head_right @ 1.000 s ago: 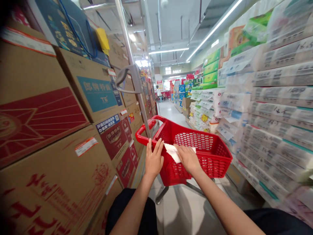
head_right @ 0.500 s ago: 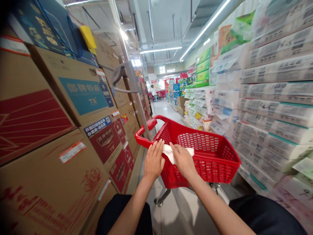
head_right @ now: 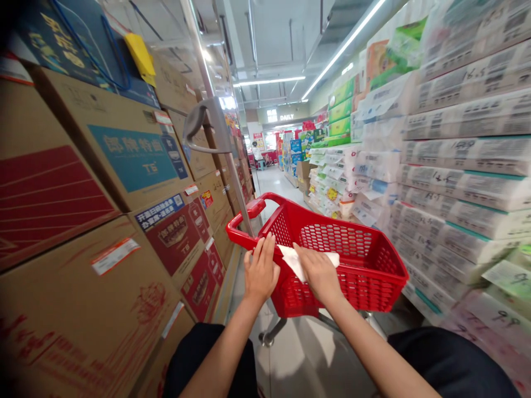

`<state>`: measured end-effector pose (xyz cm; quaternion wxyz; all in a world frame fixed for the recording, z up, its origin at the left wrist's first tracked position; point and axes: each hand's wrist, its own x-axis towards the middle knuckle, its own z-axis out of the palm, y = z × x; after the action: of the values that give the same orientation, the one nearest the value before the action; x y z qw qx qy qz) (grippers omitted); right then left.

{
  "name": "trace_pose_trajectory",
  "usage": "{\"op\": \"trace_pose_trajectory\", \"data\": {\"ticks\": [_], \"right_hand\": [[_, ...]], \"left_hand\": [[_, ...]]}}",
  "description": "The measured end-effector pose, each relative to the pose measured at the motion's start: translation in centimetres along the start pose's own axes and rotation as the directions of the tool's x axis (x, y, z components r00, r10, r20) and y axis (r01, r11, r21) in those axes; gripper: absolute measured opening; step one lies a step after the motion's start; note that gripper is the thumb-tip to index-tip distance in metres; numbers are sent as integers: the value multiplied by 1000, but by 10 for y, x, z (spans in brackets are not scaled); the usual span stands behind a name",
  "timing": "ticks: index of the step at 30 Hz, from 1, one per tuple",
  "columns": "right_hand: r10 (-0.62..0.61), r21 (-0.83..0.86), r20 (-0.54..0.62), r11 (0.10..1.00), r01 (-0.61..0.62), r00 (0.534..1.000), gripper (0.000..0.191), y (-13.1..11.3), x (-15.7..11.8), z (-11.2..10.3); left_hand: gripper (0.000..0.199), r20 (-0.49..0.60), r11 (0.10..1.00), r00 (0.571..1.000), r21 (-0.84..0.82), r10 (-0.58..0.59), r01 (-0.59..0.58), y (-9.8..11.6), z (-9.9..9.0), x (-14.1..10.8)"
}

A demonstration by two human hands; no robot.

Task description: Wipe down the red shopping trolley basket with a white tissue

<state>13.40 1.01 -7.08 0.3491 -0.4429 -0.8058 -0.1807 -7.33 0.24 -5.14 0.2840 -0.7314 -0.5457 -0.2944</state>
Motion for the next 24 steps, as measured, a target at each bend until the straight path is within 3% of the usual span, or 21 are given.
{"op": "trace_pose_trajectory", "data": {"ticks": [6,16,20,24], "right_hand": [[-43,-70,65,996,48,997,56,-52,45,16],[59,-283,132,959,-20,990,72,-18,-19,-19],[119,-252,126,964,-85,985,69,-32,-2,-13],[68,-152,163,987,-43,984,64,-53,33,1]], "left_hand": [[70,-7,999,1000,27,19,-19,-4,2,-2],[82,50,998,997,-4,63,-63,-3,-5,-5],[78,19,999,999,-18,40,-39,1,-2,-3],[69,-24,1000,1000,-12,12,-12,-5,6,-1]]}}
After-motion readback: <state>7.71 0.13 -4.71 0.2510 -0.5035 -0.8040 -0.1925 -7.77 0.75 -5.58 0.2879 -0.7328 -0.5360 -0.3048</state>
